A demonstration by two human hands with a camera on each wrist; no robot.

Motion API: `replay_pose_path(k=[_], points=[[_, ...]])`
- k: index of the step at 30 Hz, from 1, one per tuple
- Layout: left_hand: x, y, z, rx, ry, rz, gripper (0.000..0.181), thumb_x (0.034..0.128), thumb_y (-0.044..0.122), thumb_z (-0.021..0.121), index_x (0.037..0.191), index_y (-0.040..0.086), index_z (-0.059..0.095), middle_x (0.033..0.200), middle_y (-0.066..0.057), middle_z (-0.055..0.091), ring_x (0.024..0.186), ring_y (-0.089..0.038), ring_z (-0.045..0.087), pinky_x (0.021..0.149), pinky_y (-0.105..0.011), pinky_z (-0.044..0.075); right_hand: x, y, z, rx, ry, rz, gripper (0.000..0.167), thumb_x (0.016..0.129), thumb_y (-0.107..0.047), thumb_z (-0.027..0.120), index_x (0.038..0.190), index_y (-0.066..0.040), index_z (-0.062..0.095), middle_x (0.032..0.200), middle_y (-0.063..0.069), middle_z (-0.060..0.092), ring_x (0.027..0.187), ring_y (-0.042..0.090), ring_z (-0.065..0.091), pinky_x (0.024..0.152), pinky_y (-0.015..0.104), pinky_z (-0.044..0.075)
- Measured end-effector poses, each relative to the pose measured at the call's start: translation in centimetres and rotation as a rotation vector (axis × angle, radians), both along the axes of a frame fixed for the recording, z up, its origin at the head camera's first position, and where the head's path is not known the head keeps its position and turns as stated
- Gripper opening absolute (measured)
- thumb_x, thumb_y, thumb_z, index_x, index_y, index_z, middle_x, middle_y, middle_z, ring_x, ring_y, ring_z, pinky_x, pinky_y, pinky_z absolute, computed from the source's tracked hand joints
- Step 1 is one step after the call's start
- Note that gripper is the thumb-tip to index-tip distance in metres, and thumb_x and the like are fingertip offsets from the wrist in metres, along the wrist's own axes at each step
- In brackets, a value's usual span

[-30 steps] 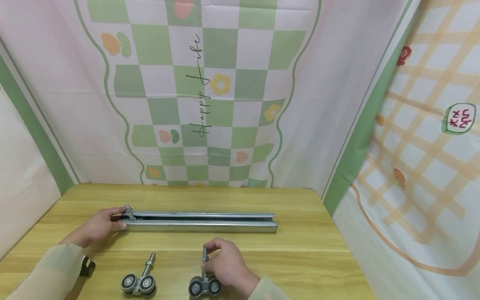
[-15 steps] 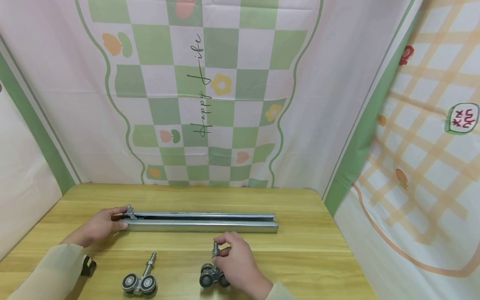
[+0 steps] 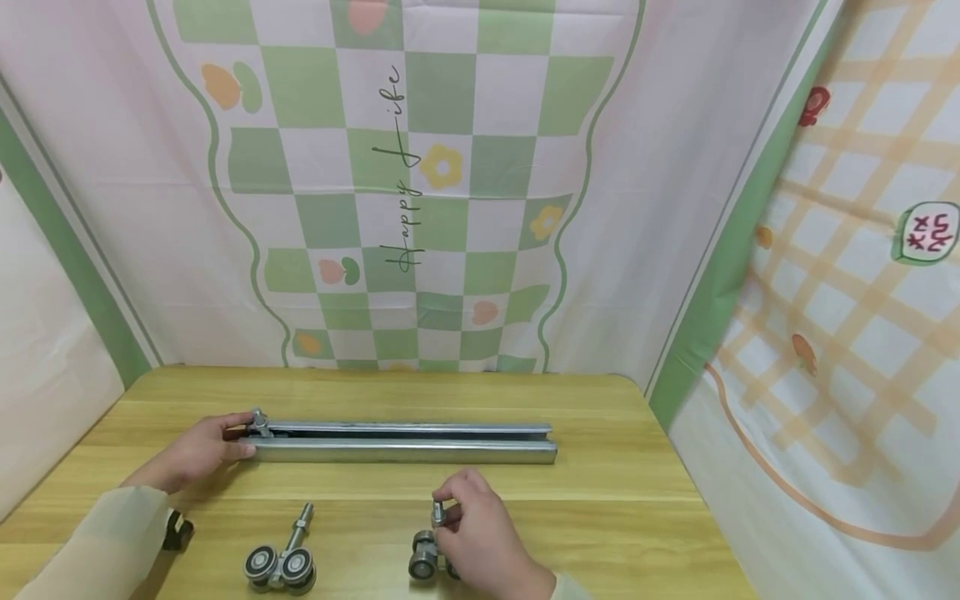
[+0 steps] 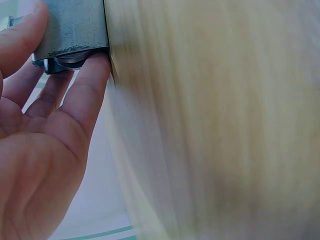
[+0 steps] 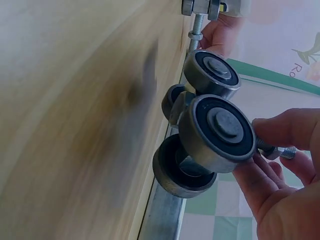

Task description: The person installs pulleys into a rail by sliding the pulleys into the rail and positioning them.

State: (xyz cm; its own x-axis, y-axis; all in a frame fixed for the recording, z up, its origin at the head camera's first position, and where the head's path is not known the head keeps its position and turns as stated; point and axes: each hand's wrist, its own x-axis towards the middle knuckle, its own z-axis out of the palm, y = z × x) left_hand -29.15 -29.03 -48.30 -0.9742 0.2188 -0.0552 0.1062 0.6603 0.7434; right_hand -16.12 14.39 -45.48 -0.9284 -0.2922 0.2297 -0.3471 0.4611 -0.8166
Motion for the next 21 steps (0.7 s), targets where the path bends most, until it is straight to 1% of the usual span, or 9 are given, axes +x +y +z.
replay_pose_path(k=[5, 11, 13, 16, 21], points=[[-0.02, 0.03, 0.0, 0.007, -0.003, 0.002, 0.069, 0.0911, 0.02, 0.071, 0.148, -0.003, 0.04, 0.144, -0.032, 0.043, 0.131, -0.053, 0.039, 0.106, -0.065, 0.031, 0.13, 0.13, -0.22, 0.018, 0.034, 0.039, 0.034, 0.075, 0.012, 0.072, 0.102, -0.005, 0.06, 0.104, 0.0, 0.051, 0.084, 0.009, 0.066, 0.073, 0.02, 0.057], [0.03, 0.06, -0.06, 0.009, -0.001, 0.002, 0.069, 0.0913, 0.02, 0.071, 0.148, -0.004, 0.04, 0.144, -0.033, 0.043, 0.13, -0.053, 0.04, 0.105, -0.065, 0.032, 0.23, 0.23, -0.25, 0.042, 0.032, 0.058, 0.033, 0.076, 0.012, 0.072, 0.102, -0.005, 0.059, 0.104, -0.001, 0.05, 0.085, 0.008, 0.065, 0.073, 0.019, 0.056], [0.04, 0.05, -0.05, 0.013, -0.002, -0.003, 0.069, 0.0912, 0.02, 0.071, 0.148, -0.004, 0.04, 0.144, -0.033, 0.043, 0.13, -0.053, 0.04, 0.106, -0.065, 0.032, 0.23, 0.23, -0.32, 0.056, 0.042, 0.061, 0.033, 0.076, 0.012, 0.072, 0.101, -0.006, 0.058, 0.103, -0.002, 0.05, 0.085, 0.008, 0.065, 0.073, 0.018, 0.056], [0.1, 0.04, 0.04, 0.015, 0.003, -0.009, 0.069, 0.091, 0.02, 0.071, 0.148, -0.004, 0.04, 0.144, -0.033, 0.044, 0.13, -0.053, 0.04, 0.106, -0.065, 0.031, 0.19, 0.17, -0.37, 0.084, 0.074, 0.065, 0.034, 0.076, 0.013, 0.071, 0.098, -0.007, 0.057, 0.101, -0.003, 0.05, 0.085, 0.008, 0.064, 0.073, 0.019, 0.056], [0.18, 0.04, 0.1, 0.012, 0.013, -0.014, 0.07, 0.0909, 0.021, 0.071, 0.148, -0.004, 0.04, 0.144, -0.032, 0.044, 0.13, -0.053, 0.039, 0.107, -0.066, 0.029, 0.17, 0.31, -0.6, 0.141, 0.149, 0.078, 0.035, 0.075, 0.013, 0.072, 0.094, -0.011, 0.054, 0.1, -0.006, 0.05, 0.084, 0.007, 0.061, 0.071, 0.021, 0.056]])
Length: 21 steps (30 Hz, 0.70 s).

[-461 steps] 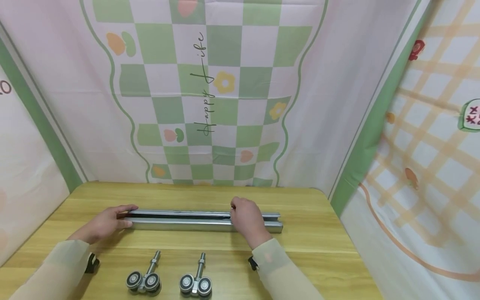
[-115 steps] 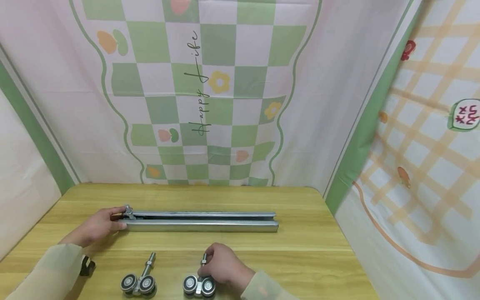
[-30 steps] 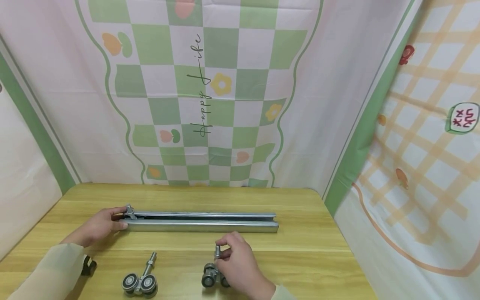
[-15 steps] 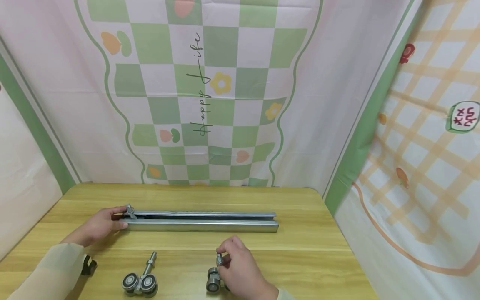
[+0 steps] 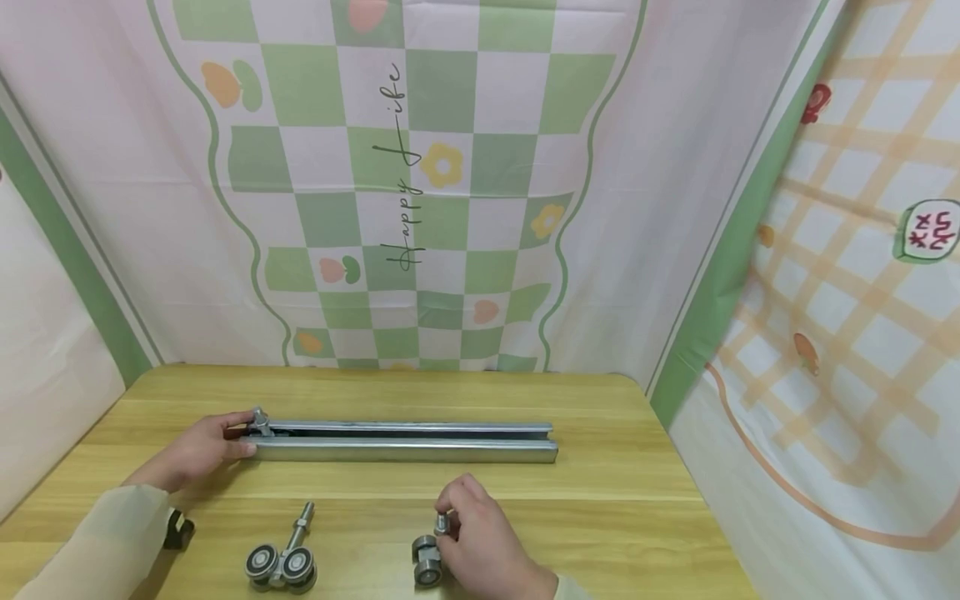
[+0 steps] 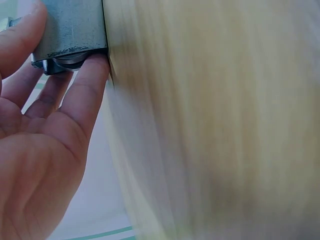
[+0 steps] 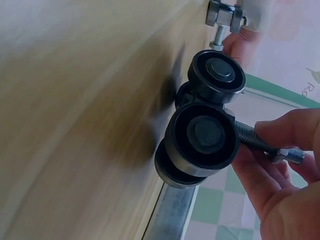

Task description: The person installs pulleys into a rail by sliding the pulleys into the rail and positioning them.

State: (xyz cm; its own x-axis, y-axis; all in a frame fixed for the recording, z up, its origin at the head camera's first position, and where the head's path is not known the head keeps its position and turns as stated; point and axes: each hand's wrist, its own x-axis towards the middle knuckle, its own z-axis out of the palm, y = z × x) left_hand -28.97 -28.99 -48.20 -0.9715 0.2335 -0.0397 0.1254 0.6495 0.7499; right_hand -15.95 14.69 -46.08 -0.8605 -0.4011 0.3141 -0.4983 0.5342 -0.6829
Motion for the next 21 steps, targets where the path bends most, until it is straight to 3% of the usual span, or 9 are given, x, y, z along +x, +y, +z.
replay_pose_path(k=[8, 17, 21], points=[[0.19, 0.25, 0.26, 0.001, -0.003, 0.005, 0.068, 0.0913, 0.02, 0.07, 0.147, -0.005, 0.04, 0.144, -0.033, 0.043, 0.131, -0.053, 0.039, 0.107, -0.066, 0.028, 0.13, 0.37, 0.04, 0.036, 0.015, 0.021, 0.037, 0.077, 0.01, 0.073, 0.091, -0.015, 0.05, 0.101, -0.005, 0.049, 0.084, 0.006, 0.059, 0.071, 0.021, 0.056], [0.11, 0.22, 0.26, 0.006, 0.002, 0.0, 0.069, 0.0906, 0.02, 0.071, 0.147, -0.005, 0.04, 0.143, -0.033, 0.043, 0.131, -0.053, 0.039, 0.107, -0.066, 0.028, 0.63, 0.61, -0.7, 0.08, 0.105, 0.025, 0.036, 0.077, 0.005, 0.075, 0.093, -0.015, 0.049, 0.103, -0.003, 0.05, 0.083, 0.003, 0.057, 0.071, 0.022, 0.056], [0.17, 0.18, 0.2, 0.003, 0.0, -0.003, 0.069, 0.0907, 0.02, 0.071, 0.147, -0.005, 0.04, 0.143, -0.033, 0.043, 0.131, -0.054, 0.038, 0.108, -0.066, 0.027, 0.67, 0.71, -0.88, 0.073, 0.07, 0.017, 0.035, 0.077, 0.004, 0.074, 0.097, -0.013, 0.05, 0.107, 0.003, 0.053, 0.084, 0.004, 0.057, 0.071, 0.022, 0.056]])
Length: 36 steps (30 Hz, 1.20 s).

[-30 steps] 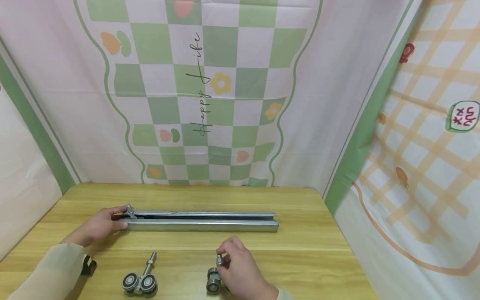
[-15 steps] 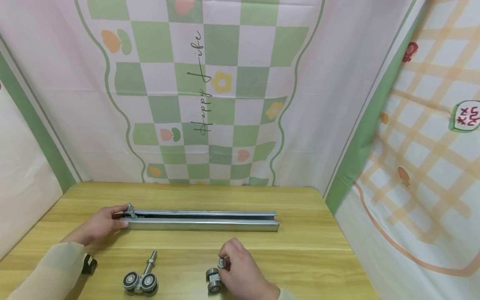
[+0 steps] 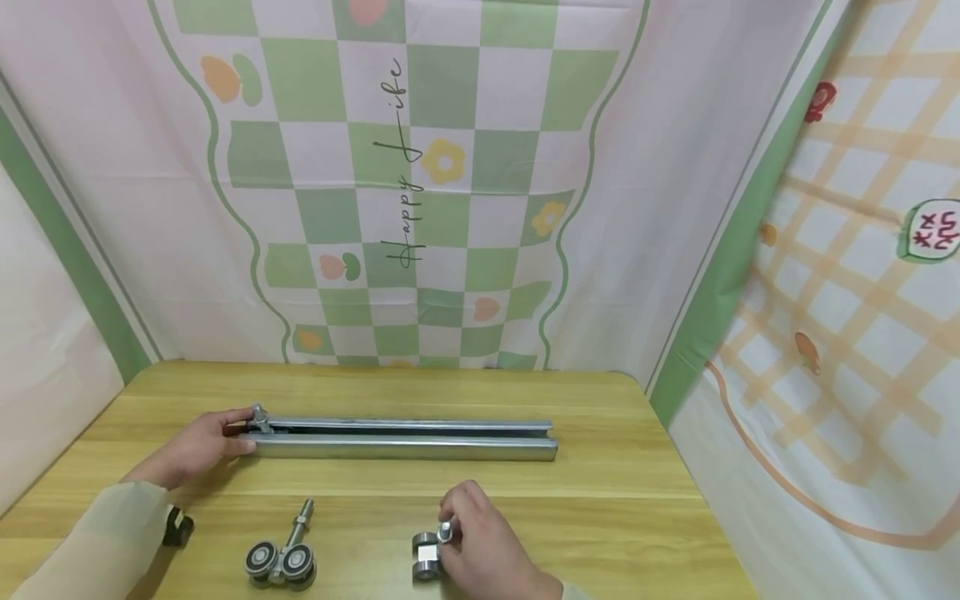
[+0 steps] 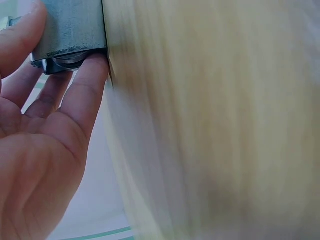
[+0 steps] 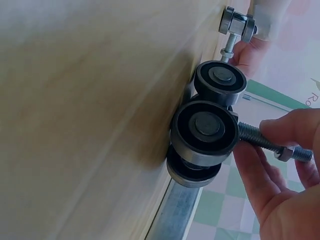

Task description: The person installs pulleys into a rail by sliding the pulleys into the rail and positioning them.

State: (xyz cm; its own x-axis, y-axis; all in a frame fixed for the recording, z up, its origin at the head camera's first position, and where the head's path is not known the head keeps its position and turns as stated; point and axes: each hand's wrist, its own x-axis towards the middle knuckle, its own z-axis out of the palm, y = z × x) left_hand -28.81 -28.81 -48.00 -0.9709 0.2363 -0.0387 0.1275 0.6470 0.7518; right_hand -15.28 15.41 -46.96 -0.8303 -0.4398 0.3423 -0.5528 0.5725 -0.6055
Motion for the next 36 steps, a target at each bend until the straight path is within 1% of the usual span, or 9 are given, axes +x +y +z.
replay_pose_path(k=[2, 6, 9, 12, 17, 25, 28, 31, 36], points=[[0.0, 0.0, 0.0, 0.002, -0.003, 0.001, 0.069, 0.0905, 0.02, 0.071, 0.147, -0.005, 0.04, 0.143, -0.033, 0.044, 0.131, -0.054, 0.038, 0.108, -0.066, 0.027, 0.1, 0.0, 0.0, -0.013, -0.039, -0.006, 0.035, 0.078, 0.004, 0.074, 0.099, -0.011, 0.051, 0.11, 0.005, 0.054, 0.085, 0.005, 0.059, 0.073, 0.023, 0.056], [0.0, -0.1, -0.1, 0.001, -0.001, -0.001, 0.07, 0.0898, 0.021, 0.072, 0.147, -0.005, 0.041, 0.143, -0.034, 0.044, 0.131, -0.054, 0.037, 0.107, -0.067, 0.027, 0.3, 0.2, 0.3, -0.074, -0.177, 0.004, 0.037, 0.081, -0.001, 0.075, 0.109, -0.007, 0.051, 0.114, 0.009, 0.055, 0.089, 0.008, 0.063, 0.077, 0.025, 0.057], [-0.1, -0.2, -0.2, 0.006, 0.001, -0.005, 0.07, 0.0897, 0.02, 0.072, 0.147, -0.006, 0.041, 0.143, -0.034, 0.044, 0.131, -0.054, 0.037, 0.107, -0.067, 0.027, 0.4, 0.5, 0.7, -0.135, -0.307, 0.021, 0.041, 0.086, -0.011, 0.075, 0.119, -0.004, 0.051, 0.113, 0.011, 0.058, 0.091, 0.011, 0.065, 0.078, 0.025, 0.057], [-0.2, -0.3, -0.3, 0.008, -0.005, -0.004, 0.071, 0.09, 0.021, 0.072, 0.147, -0.005, 0.04, 0.143, -0.034, 0.044, 0.131, -0.054, 0.038, 0.107, -0.066, 0.028, 0.3, 0.9, 1.0, -0.16, -0.376, 0.03, 0.041, 0.093, -0.024, 0.07, 0.123, -0.003, 0.052, 0.11, 0.013, 0.063, 0.091, 0.012, 0.067, 0.077, 0.025, 0.057], [-0.3, -0.3, -0.2, -0.001, -0.02, 0.005, 0.072, 0.09, 0.023, 0.073, 0.148, -0.003, 0.04, 0.144, -0.034, 0.043, 0.131, -0.054, 0.037, 0.106, -0.068, 0.028, 0.0, 1.3, 1.0, -0.149, -0.364, 0.057, 0.03, 0.101, -0.03, 0.06, 0.117, -0.005, 0.056, 0.113, 0.011, 0.065, 0.091, 0.012, 0.068, 0.076, 0.027, 0.056], [-0.3, -0.3, -0.2, 0.003, -0.024, 0.011, 0.07, 0.0904, 0.021, 0.072, 0.148, -0.004, 0.04, 0.144, -0.033, 0.043, 0.131, -0.054, 0.037, 0.106, -0.067, 0.029, -0.1, 1.4, 0.4, -0.126, -0.276, 0.085, 0.012, 0.099, -0.021, 0.063, 0.105, -0.011, 0.066, 0.096, -0.015, 0.065, 0.086, 0.009, 0.063, 0.075, 0.028, 0.056], [-0.3, -0.3, -0.2, -0.001, -0.023, 0.011, 0.07, 0.0906, 0.021, 0.072, 0.148, -0.003, 0.04, 0.144, -0.033, 0.043, 0.131, -0.054, 0.037, 0.106, -0.067, 0.029, 0.0, 1.5, 0.3, -0.121, -0.272, 0.084, 0.011, 0.098, -0.024, 0.065, 0.103, -0.016, 0.07, 0.094, -0.017, 0.065, 0.084, 0.007, 0.062, 0.072, 0.027, 0.055], [-0.3, -0.3, -0.3, -0.003, -0.023, 0.011, 0.07, 0.0905, 0.022, 0.072, 0.148, -0.003, 0.04, 0.144, -0.033, 0.043, 0.131, -0.054, 0.037, 0.106, -0.067, 0.028, 0.1, 1.6, 0.4, -0.129, -0.284, 0.081, 0.013, 0.098, -0.027, 0.065, 0.104, -0.019, 0.073, 0.094, -0.014, 0.068, 0.083, 0.007, 0.063, 0.072, 0.027, 0.055], [-0.5, -0.3, -0.3, 0.004, -0.027, 0.01, 0.07, 0.0907, 0.021, 0.072, 0.148, -0.004, 0.04, 0.145, -0.033, 0.042, 0.132, -0.054, 0.036, 0.106, -0.067, 0.028, 0.3, 1.8, 0.6, -0.14, -0.291, 0.043, 0.018, 0.097, -0.029, 0.066, 0.105, -0.017, 0.077, 0.094, -0.011, 0.071, 0.083, 0.007, 0.064, 0.072, 0.026, 0.056]])
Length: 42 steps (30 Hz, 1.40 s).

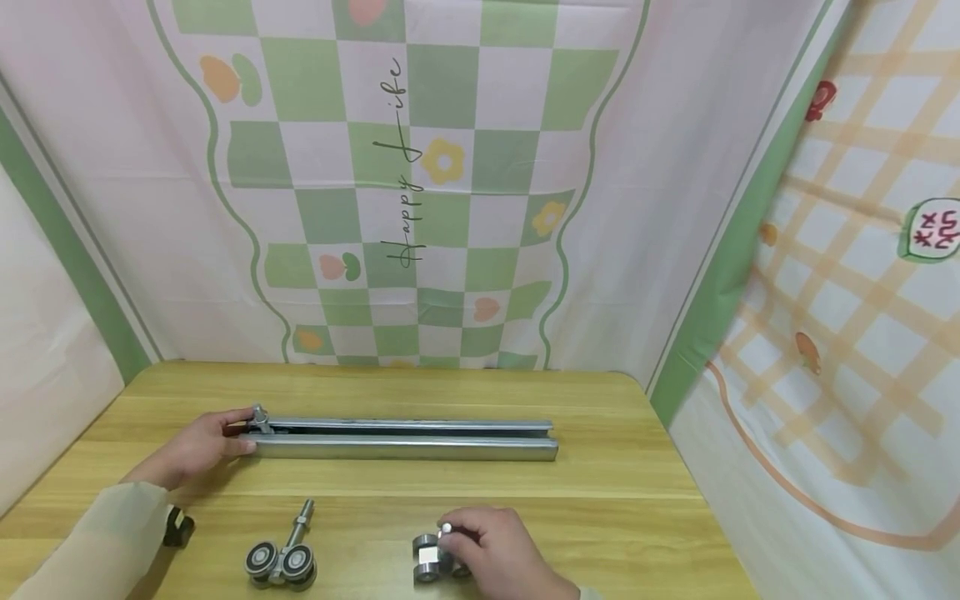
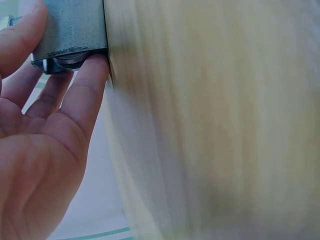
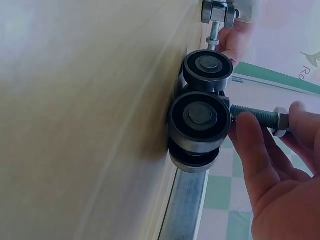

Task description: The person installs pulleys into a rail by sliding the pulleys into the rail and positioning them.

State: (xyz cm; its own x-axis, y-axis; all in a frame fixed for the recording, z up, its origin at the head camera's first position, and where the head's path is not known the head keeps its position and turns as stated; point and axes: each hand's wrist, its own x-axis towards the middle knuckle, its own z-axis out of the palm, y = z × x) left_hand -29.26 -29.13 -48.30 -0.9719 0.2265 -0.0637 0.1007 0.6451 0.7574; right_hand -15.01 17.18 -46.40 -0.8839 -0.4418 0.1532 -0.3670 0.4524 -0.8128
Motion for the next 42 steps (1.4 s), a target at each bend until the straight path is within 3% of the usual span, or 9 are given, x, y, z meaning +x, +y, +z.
replay_pose_path(k=[8, 17, 26, 36, 42], points=[[0.1, 0.1, 0.2, 0.0, -0.017, 0.011, 0.071, 0.0907, 0.021, 0.072, 0.148, -0.004, 0.039, 0.145, -0.033, 0.041, 0.132, -0.054, 0.036, 0.106, -0.067, 0.029, 0.3, 0.3, -0.2, -0.029, -0.041, -0.059, 0.023, 0.096, -0.03, 0.066, 0.107, -0.014, 0.077, 0.089, -0.006, 0.073, 0.079, 0.007, 0.066, 0.068, 0.026, 0.056], [0.0, 0.0, 0.0, -0.001, -0.026, 0.016, 0.072, 0.0903, 0.024, 0.072, 0.149, -0.002, 0.04, 0.146, -0.032, 0.041, 0.133, -0.054, 0.035, 0.106, -0.067, 0.028, 0.1, 1.2, -0.4, -0.05, -0.068, -0.166, 0.028, 0.095, -0.03, 0.067, 0.112, -0.009, 0.075, 0.095, -0.008, 0.073, 0.082, 0.01, 0.068, 0.07, 0.026, 0.056], [-0.2, 0.0, -0.1, 0.008, -0.023, 0.007, 0.071, 0.0909, 0.023, 0.072, 0.149, -0.001, 0.039, 0.145, -0.032, 0.042, 0.133, -0.053, 0.036, 0.108, -0.066, 0.027, -0.3, 2.9, -0.1, -0.105, -0.174, -0.234, 0.031, 0.097, -0.027, 0.065, 0.116, -0.003, 0.072, 0.102, 0.005, 0.072, 0.081, 0.021, 0.07, 0.069, 0.034, 0.06], [0.0, 0.0, 0.1, 0.002, -0.015, 0.001, 0.071, 0.0907, 0.021, 0.072, 0.149, -0.003, 0.039, 0.144, -0.033, 0.042, 0.132, -0.053, 0.037, 0.107, -0.065, 0.029, -0.6, 4.5, 0.2, -0.11, -0.134, -0.334, 0.027, 0.095, -0.02, 0.067, 0.115, -0.001, 0.071, 0.097, 0.007, 0.072, 0.078, 0.024, 0.07, 0.069, 0.035, 0.06], [0.0, -0.1, 0.0, 0.007, -0.004, -0.013, 0.071, 0.091, 0.022, 0.072, 0.149, -0.003, 0.039, 0.144, -0.033, 0.043, 0.131, -0.053, 0.038, 0.107, -0.065, 0.03, -1.0, 5.8, 0.1, -0.163, -0.136, -0.461, 0.024, 0.093, -0.009, 0.068, 0.114, 0.002, 0.071, 0.095, 0.011, 0.072, 0.077, 0.026, 0.07, 0.069, 0.035, 0.061]])
